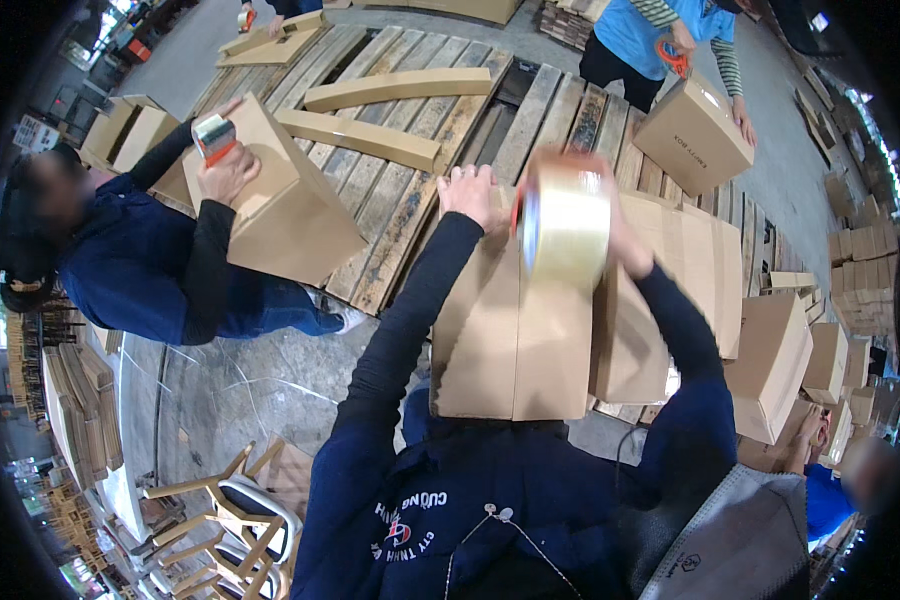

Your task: The person repeatedly picks up cardboard boxes, folds the flaps closed, and seals them with packing tape using a handheld dispenser. Sealed boxes are placed on a wooden pallet. Other workers are visible nearby performing similar tasks.

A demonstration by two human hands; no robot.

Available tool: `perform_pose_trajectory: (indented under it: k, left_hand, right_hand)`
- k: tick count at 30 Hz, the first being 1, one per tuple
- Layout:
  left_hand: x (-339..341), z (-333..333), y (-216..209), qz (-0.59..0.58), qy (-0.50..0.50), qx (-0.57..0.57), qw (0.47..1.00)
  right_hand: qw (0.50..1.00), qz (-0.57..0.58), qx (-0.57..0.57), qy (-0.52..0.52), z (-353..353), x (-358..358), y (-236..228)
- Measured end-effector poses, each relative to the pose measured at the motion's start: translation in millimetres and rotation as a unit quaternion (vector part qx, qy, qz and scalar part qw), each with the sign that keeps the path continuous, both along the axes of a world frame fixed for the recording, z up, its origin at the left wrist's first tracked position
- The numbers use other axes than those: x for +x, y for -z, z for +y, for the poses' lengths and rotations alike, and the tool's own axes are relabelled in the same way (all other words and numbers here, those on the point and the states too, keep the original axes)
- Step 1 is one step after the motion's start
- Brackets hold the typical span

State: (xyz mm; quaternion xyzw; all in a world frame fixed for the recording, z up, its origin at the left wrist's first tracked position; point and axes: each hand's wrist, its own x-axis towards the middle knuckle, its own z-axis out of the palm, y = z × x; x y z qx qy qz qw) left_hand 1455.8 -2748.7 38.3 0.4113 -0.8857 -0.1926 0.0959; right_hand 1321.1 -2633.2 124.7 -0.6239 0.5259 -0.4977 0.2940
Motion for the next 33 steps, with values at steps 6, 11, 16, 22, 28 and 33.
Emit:
perform_pose_trajectory:
  k: [6,11,16,22,28,33]
  left_hand:
    - [0.1,-4.7,-4.0,-0.041,0.052,0.021,0.998]
    - [3.1,-25.2,-2.1,-0.092,0.180,0.101,0.974]
    - [10.1,-64.2,8.2,-0.082,0.314,0.175,0.930]
    - [9.1,-54.9,-11.1,0.082,0.283,0.397,0.870]
    - [-7.4,49.1,7.1,0.062,0.373,-0.175,0.909]
    - [8.7,79.1,21.4,0.095,0.411,-0.125,0.898]
  right_hand:
    - [0.945,0.255,-0.193,0.062,108.5,86.7,-10.1]
    - [0.923,0.273,-0.249,0.109,126.1,105.8,-5.1]
    - [0.926,0.279,-0.229,0.114,130.8,111.4,16.7]
    - [0.944,0.264,-0.164,0.110,135.3,117.4,40.8]
    - [0.966,0.202,-0.063,0.151,132.8,119.3,47.2]
    - [0.955,0.105,-0.016,0.278,138.7,134.0,51.2]
